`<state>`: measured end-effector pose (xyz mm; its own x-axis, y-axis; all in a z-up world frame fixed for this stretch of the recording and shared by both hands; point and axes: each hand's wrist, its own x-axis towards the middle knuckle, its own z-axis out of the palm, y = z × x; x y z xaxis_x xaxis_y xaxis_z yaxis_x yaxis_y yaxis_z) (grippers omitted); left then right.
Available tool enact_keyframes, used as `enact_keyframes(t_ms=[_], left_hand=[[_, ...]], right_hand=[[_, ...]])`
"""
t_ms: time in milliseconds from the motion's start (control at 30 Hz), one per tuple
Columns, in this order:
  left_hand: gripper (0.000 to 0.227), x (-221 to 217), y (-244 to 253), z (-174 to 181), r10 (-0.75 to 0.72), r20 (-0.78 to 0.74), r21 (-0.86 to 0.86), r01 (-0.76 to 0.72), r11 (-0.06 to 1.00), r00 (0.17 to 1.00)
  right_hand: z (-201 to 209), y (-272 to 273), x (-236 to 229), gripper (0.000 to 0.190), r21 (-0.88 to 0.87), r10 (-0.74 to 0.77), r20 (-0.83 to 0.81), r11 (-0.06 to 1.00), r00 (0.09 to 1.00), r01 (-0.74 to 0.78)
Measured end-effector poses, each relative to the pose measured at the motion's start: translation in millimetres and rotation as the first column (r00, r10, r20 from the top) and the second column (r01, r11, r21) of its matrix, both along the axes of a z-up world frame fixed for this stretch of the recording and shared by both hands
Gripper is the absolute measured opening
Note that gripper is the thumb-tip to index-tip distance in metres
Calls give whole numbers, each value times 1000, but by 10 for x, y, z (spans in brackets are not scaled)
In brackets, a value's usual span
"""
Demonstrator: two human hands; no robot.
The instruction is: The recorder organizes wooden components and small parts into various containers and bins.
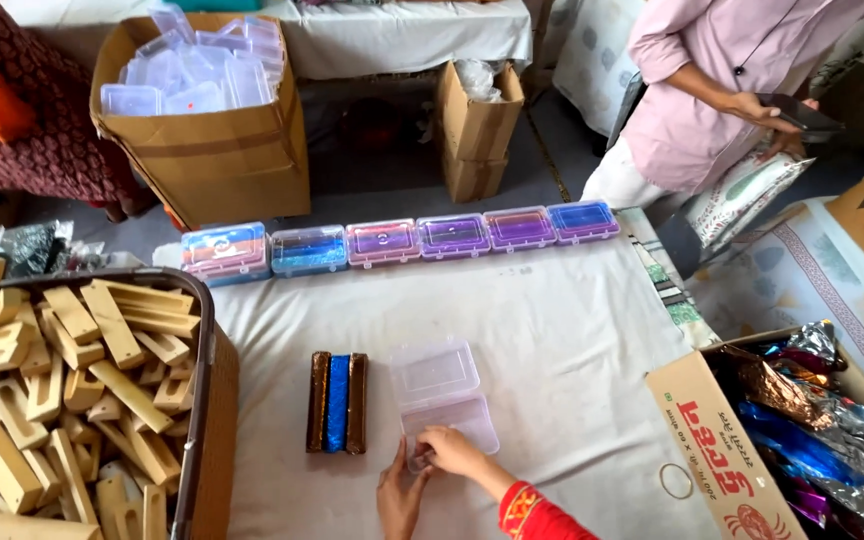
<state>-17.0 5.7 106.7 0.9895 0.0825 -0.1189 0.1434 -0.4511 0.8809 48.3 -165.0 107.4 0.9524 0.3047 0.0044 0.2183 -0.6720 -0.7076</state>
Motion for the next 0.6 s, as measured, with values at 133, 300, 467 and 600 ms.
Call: enact_keyframes(t_ms=[133,300,467,600], left_hand=[[84,-4,17,275,3,-78,-2,-3,1000,997],[83,-32,6,112,22,-65,25,-21,999,998],[87,2,26,-196,-18,-54,11,19,1000,998],[87,-31,12,-87,-3,-36,25,4,1000,999]], right_hand=[[-57,-464,118,18,-162,209,-304,950,930,-266],[-29,-577,113,26,-287,118,-398,926,910,-246],[-117,-306,163,30,-254,222,-387,908,895,-335],[29,-89,28,26,-140,117,-357,974,927,-177]])
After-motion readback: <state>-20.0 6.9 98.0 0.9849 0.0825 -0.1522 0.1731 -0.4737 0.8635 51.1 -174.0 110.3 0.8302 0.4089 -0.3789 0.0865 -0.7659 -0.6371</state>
